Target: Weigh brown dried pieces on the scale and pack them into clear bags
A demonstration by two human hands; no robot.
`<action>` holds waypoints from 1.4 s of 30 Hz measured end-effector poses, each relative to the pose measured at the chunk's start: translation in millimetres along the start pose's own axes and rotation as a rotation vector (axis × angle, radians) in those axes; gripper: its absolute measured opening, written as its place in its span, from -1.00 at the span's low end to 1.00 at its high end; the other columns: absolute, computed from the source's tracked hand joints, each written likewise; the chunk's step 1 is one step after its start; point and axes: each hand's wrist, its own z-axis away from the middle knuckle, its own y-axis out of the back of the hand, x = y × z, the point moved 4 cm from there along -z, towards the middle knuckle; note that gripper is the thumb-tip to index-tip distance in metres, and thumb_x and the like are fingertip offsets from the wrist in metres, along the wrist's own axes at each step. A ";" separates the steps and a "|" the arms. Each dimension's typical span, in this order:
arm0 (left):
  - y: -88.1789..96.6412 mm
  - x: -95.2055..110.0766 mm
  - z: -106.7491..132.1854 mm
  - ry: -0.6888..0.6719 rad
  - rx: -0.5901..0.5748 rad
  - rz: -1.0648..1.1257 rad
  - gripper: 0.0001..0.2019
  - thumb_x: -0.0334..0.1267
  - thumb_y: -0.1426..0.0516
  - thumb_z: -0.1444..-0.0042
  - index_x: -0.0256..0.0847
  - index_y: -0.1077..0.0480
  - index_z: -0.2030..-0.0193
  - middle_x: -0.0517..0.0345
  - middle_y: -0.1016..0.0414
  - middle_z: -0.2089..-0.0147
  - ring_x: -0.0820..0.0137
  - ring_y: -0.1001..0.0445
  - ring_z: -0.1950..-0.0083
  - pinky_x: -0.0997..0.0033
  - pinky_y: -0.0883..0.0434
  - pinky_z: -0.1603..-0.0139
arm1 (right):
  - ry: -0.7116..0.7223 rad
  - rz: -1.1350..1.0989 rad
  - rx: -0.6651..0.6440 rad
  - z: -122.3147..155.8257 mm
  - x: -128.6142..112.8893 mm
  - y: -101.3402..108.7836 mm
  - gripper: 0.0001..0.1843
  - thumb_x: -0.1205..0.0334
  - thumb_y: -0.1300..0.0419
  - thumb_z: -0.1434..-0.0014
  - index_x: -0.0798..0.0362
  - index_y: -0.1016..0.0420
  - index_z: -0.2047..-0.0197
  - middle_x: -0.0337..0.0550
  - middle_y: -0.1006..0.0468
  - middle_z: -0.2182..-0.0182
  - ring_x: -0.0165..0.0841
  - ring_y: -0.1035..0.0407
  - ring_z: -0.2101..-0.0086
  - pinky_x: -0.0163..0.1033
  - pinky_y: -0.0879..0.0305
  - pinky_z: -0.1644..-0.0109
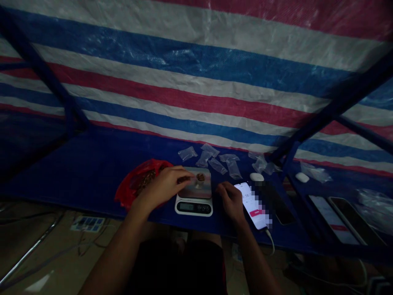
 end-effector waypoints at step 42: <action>-30.5 10.7 -62.6 0.016 -0.166 -0.045 -0.62 -0.41 -0.25 -0.14 -0.24 -0.55 -0.12 0.02 -0.71 0.09 0.28 -0.65 0.06 0.36 -0.50 0.04 | 0.020 -0.042 0.028 0.3 -2.2 2.6 -0.55 0.00 -0.13 -0.39 0.04 -0.49 0.48 -0.24 -0.44 0.50 -0.36 -0.31 0.44 -0.21 -0.17 0.32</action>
